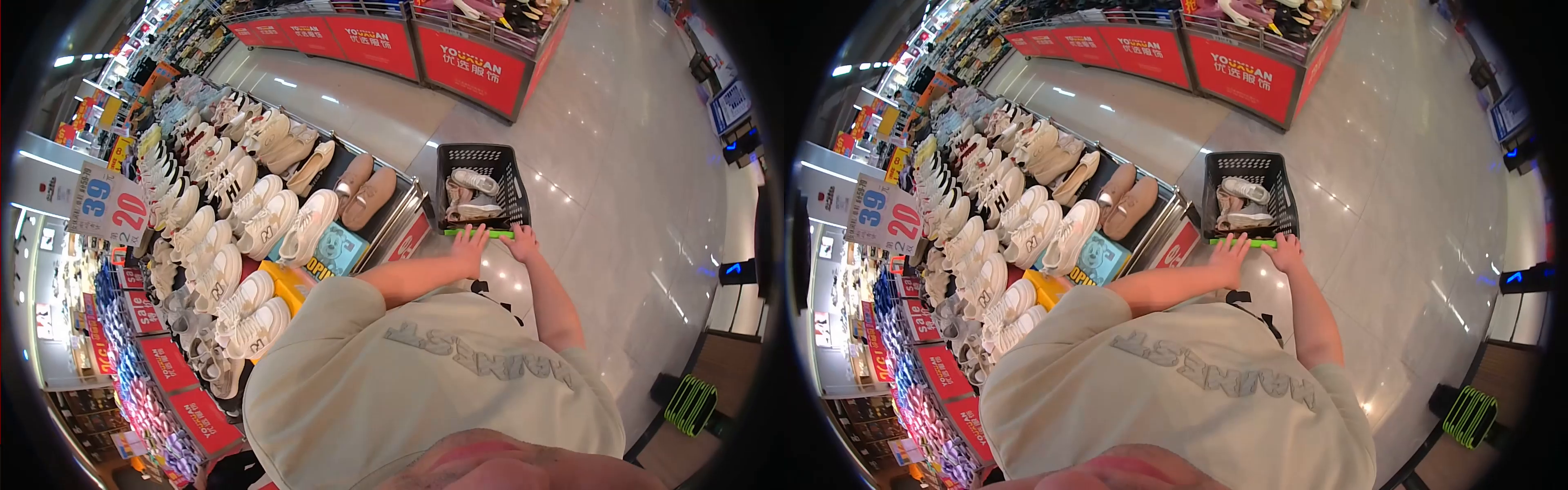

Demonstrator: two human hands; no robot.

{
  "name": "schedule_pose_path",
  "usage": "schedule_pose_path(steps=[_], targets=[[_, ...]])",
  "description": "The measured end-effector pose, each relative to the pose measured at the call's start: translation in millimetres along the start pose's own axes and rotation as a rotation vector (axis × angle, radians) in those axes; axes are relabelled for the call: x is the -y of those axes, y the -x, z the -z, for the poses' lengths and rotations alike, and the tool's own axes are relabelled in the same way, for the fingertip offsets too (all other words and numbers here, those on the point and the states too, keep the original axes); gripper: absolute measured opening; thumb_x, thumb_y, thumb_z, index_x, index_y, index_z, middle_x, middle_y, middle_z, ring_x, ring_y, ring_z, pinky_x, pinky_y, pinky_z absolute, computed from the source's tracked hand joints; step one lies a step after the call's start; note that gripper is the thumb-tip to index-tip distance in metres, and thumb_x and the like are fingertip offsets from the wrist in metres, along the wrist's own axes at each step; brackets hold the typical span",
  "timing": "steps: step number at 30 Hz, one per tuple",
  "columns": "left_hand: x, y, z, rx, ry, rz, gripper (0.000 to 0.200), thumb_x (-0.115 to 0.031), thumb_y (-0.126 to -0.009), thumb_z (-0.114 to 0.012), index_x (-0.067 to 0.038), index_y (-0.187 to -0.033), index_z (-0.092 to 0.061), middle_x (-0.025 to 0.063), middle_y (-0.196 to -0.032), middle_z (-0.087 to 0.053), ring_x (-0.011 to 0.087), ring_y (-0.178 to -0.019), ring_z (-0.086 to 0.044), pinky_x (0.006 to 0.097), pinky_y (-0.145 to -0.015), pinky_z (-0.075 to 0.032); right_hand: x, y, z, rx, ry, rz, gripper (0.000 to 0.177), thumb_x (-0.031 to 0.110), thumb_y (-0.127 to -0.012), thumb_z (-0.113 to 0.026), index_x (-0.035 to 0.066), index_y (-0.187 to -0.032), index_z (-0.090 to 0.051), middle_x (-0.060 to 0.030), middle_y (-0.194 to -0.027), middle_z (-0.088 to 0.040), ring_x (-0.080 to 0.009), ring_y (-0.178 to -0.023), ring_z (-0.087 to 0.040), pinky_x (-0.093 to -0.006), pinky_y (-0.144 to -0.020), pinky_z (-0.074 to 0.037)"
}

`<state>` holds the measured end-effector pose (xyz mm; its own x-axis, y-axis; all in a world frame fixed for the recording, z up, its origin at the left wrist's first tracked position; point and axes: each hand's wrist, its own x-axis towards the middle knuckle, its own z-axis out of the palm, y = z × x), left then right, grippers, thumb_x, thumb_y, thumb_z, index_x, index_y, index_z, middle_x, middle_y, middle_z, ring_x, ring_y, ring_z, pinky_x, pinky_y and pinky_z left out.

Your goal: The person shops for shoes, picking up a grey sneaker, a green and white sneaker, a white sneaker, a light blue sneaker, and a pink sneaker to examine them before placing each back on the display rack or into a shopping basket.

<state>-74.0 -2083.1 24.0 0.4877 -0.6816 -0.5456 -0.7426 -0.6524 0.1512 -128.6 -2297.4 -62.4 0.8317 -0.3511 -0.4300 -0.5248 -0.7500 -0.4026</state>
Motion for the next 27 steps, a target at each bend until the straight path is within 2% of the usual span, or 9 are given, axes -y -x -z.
schedule_pose_path(steps=[1, 6, 12, 15, 20, 21, 22, 25, 27], targets=[[2.3, -8.1, 8.7, 0.012, 0.045, 0.018, 0.123, -0.023, -0.073, -0.079, -0.007, -0.168, -0.003, 0.0146, -0.176, 0.001, 0.0412, -0.161, -0.007, 0.0512, -0.129, -0.015, 1.7, -14.1, 5.7, 0.007, 0.035, -0.006, 0.062, 0.064, -0.09, -0.068, 0.022, -0.134, -0.057, -0.0131, -0.146, -0.048, -0.038, -0.143, -0.041, -0.0624, -0.113, -0.035], [5.6, -41.6, 34.0, 0.046, 0.093, 0.102, 0.125, -0.025, -0.073, -0.08, -0.008, -0.169, -0.001, 0.0128, -0.177, 0.004, 0.0395, -0.162, -0.004, 0.051, -0.13, -0.012, 1.8, -66.7, 33.1, 0.024, 0.023, 0.063, 0.055, 0.059, -0.09, -0.071, 0.023, -0.13, -0.06, -0.0124, -0.145, -0.049, -0.0389, -0.141, -0.042, -0.0628, -0.112, -0.036], [8.7, -86.7, 49.6, -0.094, 0.319, 0.182, 0.122, -0.023, -0.074, -0.079, -0.008, -0.169, -0.002, 0.0117, -0.176, 0.006, 0.0394, -0.162, 0.002, 0.0512, -0.129, -0.013, 7.0, -124.6, 70.6, 0.039, 0.023, 0.15, 0.054, 0.058, -0.088, -0.074, 0.023, -0.127, -0.062, -0.012, -0.141, -0.05, -0.0388, -0.138, -0.045, -0.0614, -0.11, -0.038], [5.2, -102.2, 74.4, -0.134, 0.446, 0.233, 0.115, -0.021, -0.079, -0.073, -0.006, -0.168, -0.001, 0.0146, -0.176, 0.008, 0.0436, -0.161, 0.004, 0.0533, -0.129, -0.017, 5.6, -162.4, 86.0, 0.033, 0.019, 0.242, 0.054, 0.057, -0.086, -0.077, 0.022, -0.124, -0.063, -0.0124, -0.135, -0.053, -0.0392, -0.133, -0.049, -0.0589, -0.106, -0.042], [19.2, -156.3, 83.4, -0.15, 0.431, 0.301, 0.127, -0.037, -0.076, -0.084, -0.003, -0.167, -0.001, 0.018, -0.175, 0.01, 0.0486, -0.159, 0.007, 0.0567, -0.128, -0.017, -0.5, -235.2, 97.8, 0.036, -0.03, 0.436, 0.053, 0.053, -0.085, -0.079, 0.018, -0.123, -0.065, -0.0173, -0.126, -0.057, -0.0423, -0.121, -0.056, -0.0529, -0.101, -0.049], [25.3, -175.2, 68.2, -0.246, 0.399, 0.322, 0.132, -0.033, -0.071, -0.088, -0.007, -0.168, -0.002, 0.0141, -0.176, 0.01, 0.0472, -0.16, 0.008, 0.056, -0.126, -0.024, 3.8, -245.6, 103.0, 0.037, -0.038, 0.471, 0.054, 0.052, -0.085, -0.079, 0.016, -0.123, -0.065, -0.0189, -0.125, -0.057, -0.0431, -0.12, -0.057, -0.052, -0.101, -0.05], [28.7, -188.9, 74.0, -0.256, 0.405, 0.34, 0.132, -0.033, -0.071, -0.088, -0.007, -0.168, -0.002, 0.0141, -0.176, 0.01, 0.0472, -0.16, 0.008, 0.056, -0.126, -0.024, 9.8, -259.6, 109.5, 0.037, -0.045, 0.511, 0.055, 0.052, -0.085, -0.08, 0.014, -0.123, -0.064, -0.0205, -0.123, -0.057, -0.0438, -0.118, -0.057, -0.0511, -0.101, -0.05], [29.4, -207.0, 94.8, -0.249, 0.385, 0.352, 0.134, -0.052, -0.075, -0.083, 0.007, -0.164, -0.002, 0.0311, -0.171, 0.007, 0.0586, -0.155, 0.009, 0.0614, -0.127, -0.009, 16.9, -292.9, 128.1, 0.079, -0.026, 0.575, 0.054, 0.049, -0.087, -0.079, 0.012, -0.123, -0.064, -0.0221, -0.123, -0.057, -0.0447, -0.117, -0.057, -0.0514, -0.101, -0.049], [35.1, -219.3, 113.0, -0.213, 0.36, 0.4, 0.133, -0.051, -0.075, -0.083, 0.008, -0.164, -0.002, 0.0309, -0.171, 0.007, 0.0586, -0.155, 0.009, 0.0613, -0.127, -0.009, 23.6, -318.7, 134.5, 0.096, -0.024, 0.648, 0.051, 0.048, -0.088, -0.078, 0.011, -0.121, -0.064, -0.0224, -0.122, -0.058, -0.0448, -0.115, -0.056, -0.0516, -0.101, -0.048]])
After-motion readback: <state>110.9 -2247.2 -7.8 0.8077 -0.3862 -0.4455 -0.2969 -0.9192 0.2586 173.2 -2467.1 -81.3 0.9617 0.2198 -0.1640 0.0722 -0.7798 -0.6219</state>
